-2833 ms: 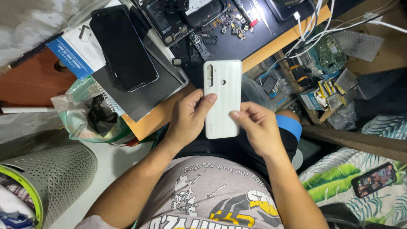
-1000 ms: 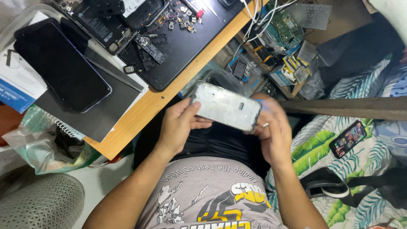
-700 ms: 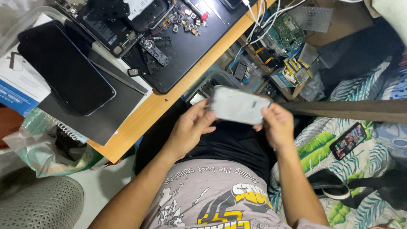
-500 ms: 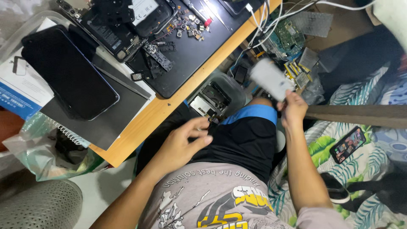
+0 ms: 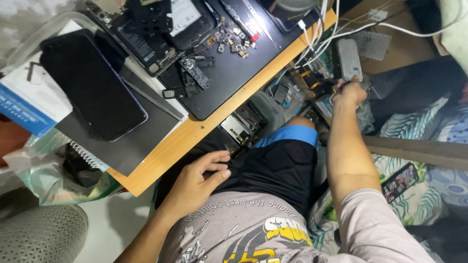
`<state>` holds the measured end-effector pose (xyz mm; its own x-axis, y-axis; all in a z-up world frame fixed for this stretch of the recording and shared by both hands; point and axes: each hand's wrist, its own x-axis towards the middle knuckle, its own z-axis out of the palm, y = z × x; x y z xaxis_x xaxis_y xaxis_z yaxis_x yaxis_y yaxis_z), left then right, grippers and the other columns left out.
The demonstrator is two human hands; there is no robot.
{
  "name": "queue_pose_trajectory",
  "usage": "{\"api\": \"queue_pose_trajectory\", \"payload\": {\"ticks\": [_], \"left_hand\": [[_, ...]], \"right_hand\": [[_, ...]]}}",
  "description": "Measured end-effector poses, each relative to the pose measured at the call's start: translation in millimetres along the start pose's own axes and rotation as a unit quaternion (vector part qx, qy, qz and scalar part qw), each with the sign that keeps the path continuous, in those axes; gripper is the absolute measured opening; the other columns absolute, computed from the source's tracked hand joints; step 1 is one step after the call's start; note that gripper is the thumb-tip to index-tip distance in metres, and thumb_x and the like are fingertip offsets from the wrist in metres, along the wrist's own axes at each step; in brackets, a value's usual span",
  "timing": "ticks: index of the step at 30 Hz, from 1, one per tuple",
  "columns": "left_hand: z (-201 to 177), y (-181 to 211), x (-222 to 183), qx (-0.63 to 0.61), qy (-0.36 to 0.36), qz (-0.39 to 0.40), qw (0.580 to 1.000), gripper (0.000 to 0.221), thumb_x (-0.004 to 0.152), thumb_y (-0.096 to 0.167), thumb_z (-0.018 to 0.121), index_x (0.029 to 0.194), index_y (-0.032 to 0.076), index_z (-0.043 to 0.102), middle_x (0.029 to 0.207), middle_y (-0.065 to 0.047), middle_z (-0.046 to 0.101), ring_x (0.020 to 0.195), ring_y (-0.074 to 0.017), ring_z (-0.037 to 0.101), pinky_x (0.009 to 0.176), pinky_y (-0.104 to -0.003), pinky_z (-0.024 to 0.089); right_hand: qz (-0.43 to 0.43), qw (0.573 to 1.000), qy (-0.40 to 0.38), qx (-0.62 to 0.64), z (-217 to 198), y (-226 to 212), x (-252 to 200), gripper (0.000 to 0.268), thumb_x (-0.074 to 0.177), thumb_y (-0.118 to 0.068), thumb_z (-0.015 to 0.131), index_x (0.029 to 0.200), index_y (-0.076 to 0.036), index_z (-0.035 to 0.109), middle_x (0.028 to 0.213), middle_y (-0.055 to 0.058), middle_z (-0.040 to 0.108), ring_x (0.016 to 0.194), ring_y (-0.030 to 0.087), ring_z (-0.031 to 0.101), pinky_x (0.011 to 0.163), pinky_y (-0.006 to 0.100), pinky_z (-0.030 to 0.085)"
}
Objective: The person disassembles and inspects multiple smartphones at a cluttered workbench. They remove back covers, disconnect internal components, and use a screwdriver to manipulate parts. The person handles several phone units, including a white and a black device, separating screens and circuit boards.
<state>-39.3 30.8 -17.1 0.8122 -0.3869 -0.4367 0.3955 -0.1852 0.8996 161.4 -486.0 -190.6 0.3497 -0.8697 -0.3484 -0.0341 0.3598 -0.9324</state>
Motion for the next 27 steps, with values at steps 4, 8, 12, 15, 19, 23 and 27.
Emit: {"api": "queue_pose_trajectory", "payload": {"ticks": [4,8,12,15,19,23,27], "left_hand": [[-0.2,-5.0,4.5,0.016,0.01,-0.022,1.0,0.047,0.089,0.023,0.07,0.133,0.008,0.062,0.128,-0.006,0.073,0.11,-0.0152,0.074,0.074,-0.03,0.059],[3.1,-9.8,9.3,0.017,0.012,-0.022,1.0,0.046,0.089,0.023,0.07,0.132,0.007,0.063,0.127,-0.007,0.074,0.11,-0.0165,0.074,0.077,-0.03,0.059],[9.9,-9.8,9.9,0.022,0.006,-0.024,0.999,0.045,0.09,0.023,0.069,0.131,0.007,0.063,0.127,-0.007,0.074,0.112,-0.0169,0.074,0.079,-0.031,0.06],[14.9,-6.7,10.5,0.013,0.001,-0.025,1.0,0.044,0.09,0.023,0.069,0.131,0.007,0.063,0.127,-0.007,0.074,0.112,-0.0179,0.074,0.078,-0.032,0.06],[15.8,-6.8,8.0,0.029,0.002,-0.021,0.999,0.044,0.09,0.023,0.069,0.13,0.007,0.064,0.127,-0.006,0.074,0.112,-0.0175,0.074,0.078,-0.031,0.06],[15.8,-11.0,6.0,0.03,0.01,-0.022,0.999,0.044,0.09,0.024,0.069,0.13,0.007,0.064,0.127,-0.006,0.074,0.112,-0.0172,0.074,0.078,-0.031,0.06],[14.5,-14.0,2.8,0.03,0.02,-0.02,0.999,0.043,0.089,0.023,0.07,0.129,0.007,0.064,0.127,-0.006,0.075,0.112,-0.0168,0.074,0.08,-0.031,0.059]], "right_hand": [[-0.009,0.995,-0.055,0.085,-13.9,-10.3,4.7,0.023,0.102,-0.023,0.063,0.093,-0.002,0.062,0.067,0.009,0.059,0.048,0.018,0.057,0.041,0.029,0.046],[-0.017,0.99,-0.054,0.126,-27.0,-26.1,18.1,0.021,0.104,-0.02,0.066,0.09,-0.005,0.061,0.07,0.007,0.061,0.05,0.016,0.055,0.044,0.027,0.045],[-0.046,0.995,-0.073,0.056,-41.9,-43.8,30.2,0.033,0.1,-0.029,0.065,0.075,-0.01,0.055,0.06,0.002,0.053,0.043,0.013,0.05,0.037,0.027,0.039],[-0.034,0.995,-0.075,0.054,-38.4,-59.8,37.9,0.034,0.101,-0.03,0.066,0.074,-0.012,0.055,0.058,-0.001,0.052,0.042,0.012,0.048,0.036,0.026,0.035],[-0.069,0.989,-0.077,0.105,-19.9,-102.9,52.3,0.031,0.102,-0.023,0.071,0.078,-0.011,0.056,0.063,0.001,0.058,0.048,0.012,0.054,0.041,0.025,0.041],[-0.13,0.988,-0.081,0.025,0.0,-142.5,66.3,0.039,0.102,-0.028,0.072,0.073,-0.013,0.05,0.062,0.001,0.056,0.046,0.012,0.051,0.039,0.025,0.039],[-0.146,0.987,-0.036,-0.054,14.6,-164.8,76.4,0.036,0.102,-0.026,0.071,0.075,-0.011,0.052,0.064,0.002,0.057,0.048,0.012,0.052,0.04,0.026,0.039]]}}
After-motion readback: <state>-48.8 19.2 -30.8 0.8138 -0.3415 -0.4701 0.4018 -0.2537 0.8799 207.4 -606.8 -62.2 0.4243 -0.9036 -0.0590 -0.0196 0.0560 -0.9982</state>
